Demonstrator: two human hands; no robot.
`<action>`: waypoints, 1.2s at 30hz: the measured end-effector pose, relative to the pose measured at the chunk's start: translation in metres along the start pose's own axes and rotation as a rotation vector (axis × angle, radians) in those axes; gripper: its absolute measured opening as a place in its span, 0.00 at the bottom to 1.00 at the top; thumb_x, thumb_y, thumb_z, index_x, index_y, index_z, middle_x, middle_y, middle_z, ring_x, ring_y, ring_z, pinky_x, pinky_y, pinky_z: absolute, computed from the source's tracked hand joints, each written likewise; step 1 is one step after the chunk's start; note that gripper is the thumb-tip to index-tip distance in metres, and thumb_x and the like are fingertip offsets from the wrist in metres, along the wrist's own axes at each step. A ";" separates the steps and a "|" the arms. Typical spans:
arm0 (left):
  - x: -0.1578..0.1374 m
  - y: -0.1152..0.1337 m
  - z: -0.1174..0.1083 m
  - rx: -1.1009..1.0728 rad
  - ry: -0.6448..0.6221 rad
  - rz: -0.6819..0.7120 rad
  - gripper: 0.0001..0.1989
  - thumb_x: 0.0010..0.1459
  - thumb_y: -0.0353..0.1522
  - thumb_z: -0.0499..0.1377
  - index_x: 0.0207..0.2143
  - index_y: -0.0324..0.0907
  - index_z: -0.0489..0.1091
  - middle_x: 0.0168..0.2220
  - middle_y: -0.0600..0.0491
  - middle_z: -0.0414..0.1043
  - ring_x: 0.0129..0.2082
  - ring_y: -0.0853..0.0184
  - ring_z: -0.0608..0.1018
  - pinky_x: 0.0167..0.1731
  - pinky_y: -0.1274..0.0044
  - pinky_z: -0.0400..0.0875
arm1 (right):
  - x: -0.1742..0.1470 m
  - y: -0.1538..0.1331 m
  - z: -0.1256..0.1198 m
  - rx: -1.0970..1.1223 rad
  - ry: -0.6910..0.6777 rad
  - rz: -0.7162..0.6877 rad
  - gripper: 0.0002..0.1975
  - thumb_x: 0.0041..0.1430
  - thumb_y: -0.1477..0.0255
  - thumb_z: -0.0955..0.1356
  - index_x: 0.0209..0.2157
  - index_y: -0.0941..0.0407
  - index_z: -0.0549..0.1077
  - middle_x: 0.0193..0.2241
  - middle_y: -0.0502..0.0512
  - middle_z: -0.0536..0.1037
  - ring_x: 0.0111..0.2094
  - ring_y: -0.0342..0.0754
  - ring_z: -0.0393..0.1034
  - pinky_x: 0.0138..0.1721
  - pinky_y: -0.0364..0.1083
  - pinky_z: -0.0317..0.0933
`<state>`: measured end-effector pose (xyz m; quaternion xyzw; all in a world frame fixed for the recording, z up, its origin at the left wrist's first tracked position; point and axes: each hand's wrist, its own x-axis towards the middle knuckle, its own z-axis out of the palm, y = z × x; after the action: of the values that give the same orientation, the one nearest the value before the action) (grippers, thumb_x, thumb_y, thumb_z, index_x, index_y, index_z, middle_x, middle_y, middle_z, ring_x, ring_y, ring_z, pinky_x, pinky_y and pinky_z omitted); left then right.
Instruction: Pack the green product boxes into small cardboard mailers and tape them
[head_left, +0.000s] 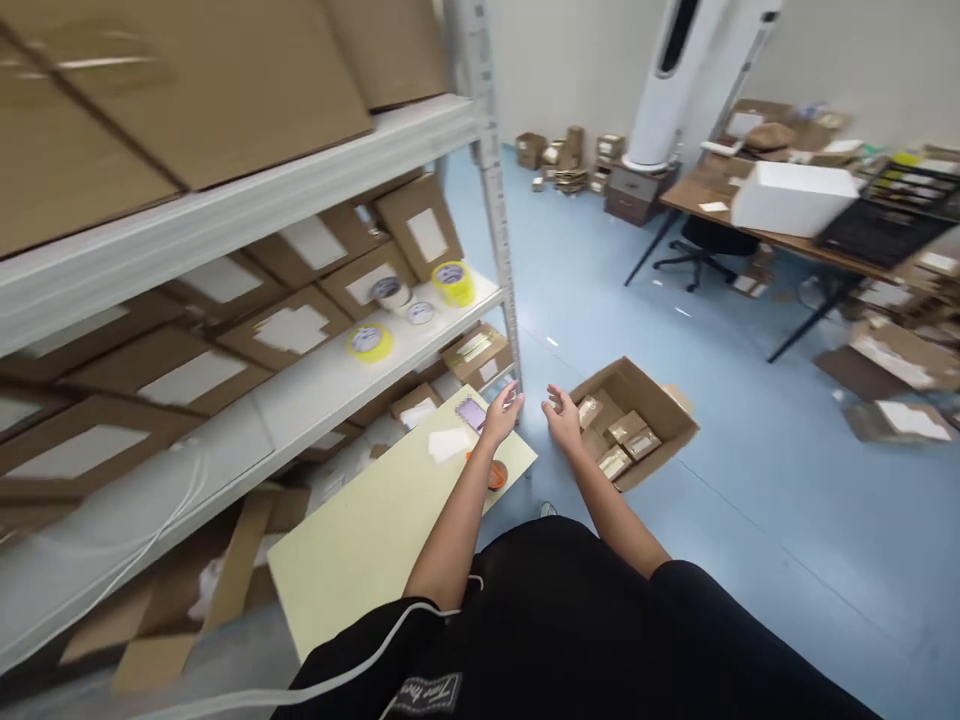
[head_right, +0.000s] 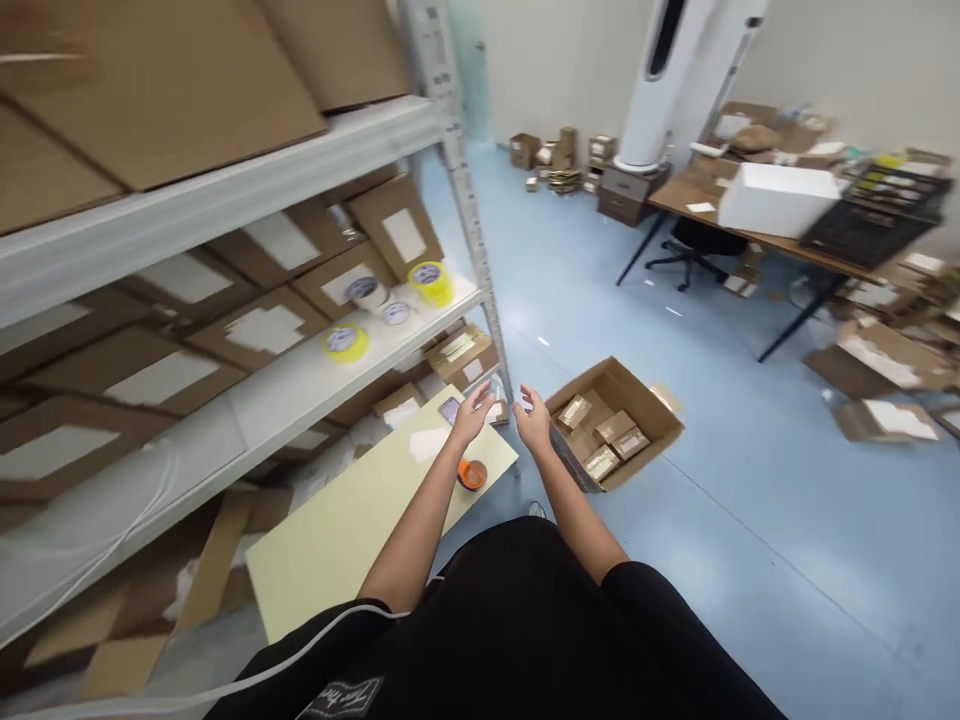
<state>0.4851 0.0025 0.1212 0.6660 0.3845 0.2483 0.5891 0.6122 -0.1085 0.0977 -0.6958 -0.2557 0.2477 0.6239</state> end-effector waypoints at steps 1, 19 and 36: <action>-0.009 -0.003 -0.021 -0.010 0.051 -0.007 0.27 0.67 0.45 0.62 0.64 0.44 0.71 0.67 0.42 0.69 0.65 0.53 0.73 0.62 0.64 0.71 | -0.003 0.000 0.019 -0.006 -0.054 -0.010 0.26 0.58 0.63 0.70 0.58 0.52 0.75 0.59 0.62 0.78 0.57 0.58 0.73 0.55 0.57 0.71; -0.180 -0.121 -0.205 -0.074 0.481 -0.249 0.23 0.66 0.38 0.62 0.62 0.44 0.72 0.67 0.42 0.69 0.62 0.56 0.76 0.63 0.64 0.68 | -0.098 0.066 0.180 -0.526 -0.379 0.034 0.23 0.60 0.67 0.68 0.56 0.58 0.76 0.58 0.64 0.78 0.59 0.58 0.71 0.61 0.54 0.64; -0.244 -0.174 -0.226 -0.134 0.368 -0.359 0.21 0.59 0.41 0.64 0.52 0.40 0.77 0.46 0.43 0.82 0.47 0.61 0.83 0.57 0.63 0.73 | -0.168 0.160 0.158 -0.718 -0.456 0.426 0.09 0.47 0.72 0.74 0.32 0.57 0.75 0.37 0.64 0.82 0.45 0.58 0.77 0.49 0.51 0.67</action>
<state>0.1277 -0.0580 0.0226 0.4902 0.5798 0.2819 0.5867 0.3895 -0.1174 -0.0732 -0.8321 -0.3072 0.4126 0.2074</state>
